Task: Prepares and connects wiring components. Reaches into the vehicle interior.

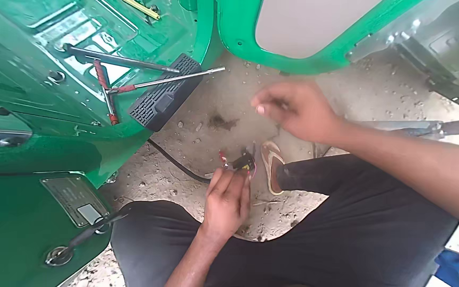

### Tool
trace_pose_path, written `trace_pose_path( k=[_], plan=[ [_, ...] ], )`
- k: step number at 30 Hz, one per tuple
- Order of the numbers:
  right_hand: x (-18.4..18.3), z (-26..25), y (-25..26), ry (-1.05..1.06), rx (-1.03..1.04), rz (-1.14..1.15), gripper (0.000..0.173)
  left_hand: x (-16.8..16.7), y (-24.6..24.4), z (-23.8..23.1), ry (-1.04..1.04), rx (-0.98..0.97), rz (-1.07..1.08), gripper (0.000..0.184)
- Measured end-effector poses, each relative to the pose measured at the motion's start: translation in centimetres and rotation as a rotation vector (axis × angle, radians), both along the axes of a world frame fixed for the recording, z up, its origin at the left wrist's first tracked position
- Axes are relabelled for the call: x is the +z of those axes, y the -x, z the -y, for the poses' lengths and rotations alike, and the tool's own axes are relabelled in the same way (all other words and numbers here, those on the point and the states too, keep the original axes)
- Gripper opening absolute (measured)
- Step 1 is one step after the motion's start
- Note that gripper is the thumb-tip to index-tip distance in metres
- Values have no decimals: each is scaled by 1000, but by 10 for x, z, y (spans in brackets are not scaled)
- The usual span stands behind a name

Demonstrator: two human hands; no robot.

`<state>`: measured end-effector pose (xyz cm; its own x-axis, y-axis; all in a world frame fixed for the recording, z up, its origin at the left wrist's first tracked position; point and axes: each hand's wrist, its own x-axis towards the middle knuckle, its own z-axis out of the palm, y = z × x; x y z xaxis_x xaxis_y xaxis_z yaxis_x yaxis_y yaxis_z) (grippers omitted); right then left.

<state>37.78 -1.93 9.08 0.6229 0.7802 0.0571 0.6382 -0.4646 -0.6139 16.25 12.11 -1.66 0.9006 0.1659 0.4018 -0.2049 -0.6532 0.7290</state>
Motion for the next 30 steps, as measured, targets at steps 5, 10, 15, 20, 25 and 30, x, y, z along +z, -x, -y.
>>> trace_pose_path(
  k=[5,10,15,20,25,30],
  plan=[
    [-19,-3,31,-33,190,-311,19,1,-1,-17,100,64,79,22],
    [-23,-4,43,-80,299,-127,12,4,-1,-21,174,84,129,23],
    [-25,-2,50,-105,321,-122,15,3,1,-20,225,90,139,23],
    [-28,-3,56,-86,352,16,10,3,3,-19,313,119,177,16],
    [-29,-7,57,11,394,202,12,7,2,-16,230,154,149,26],
    [-33,-9,60,33,371,298,13,10,0,-16,125,200,35,26]
  ],
)
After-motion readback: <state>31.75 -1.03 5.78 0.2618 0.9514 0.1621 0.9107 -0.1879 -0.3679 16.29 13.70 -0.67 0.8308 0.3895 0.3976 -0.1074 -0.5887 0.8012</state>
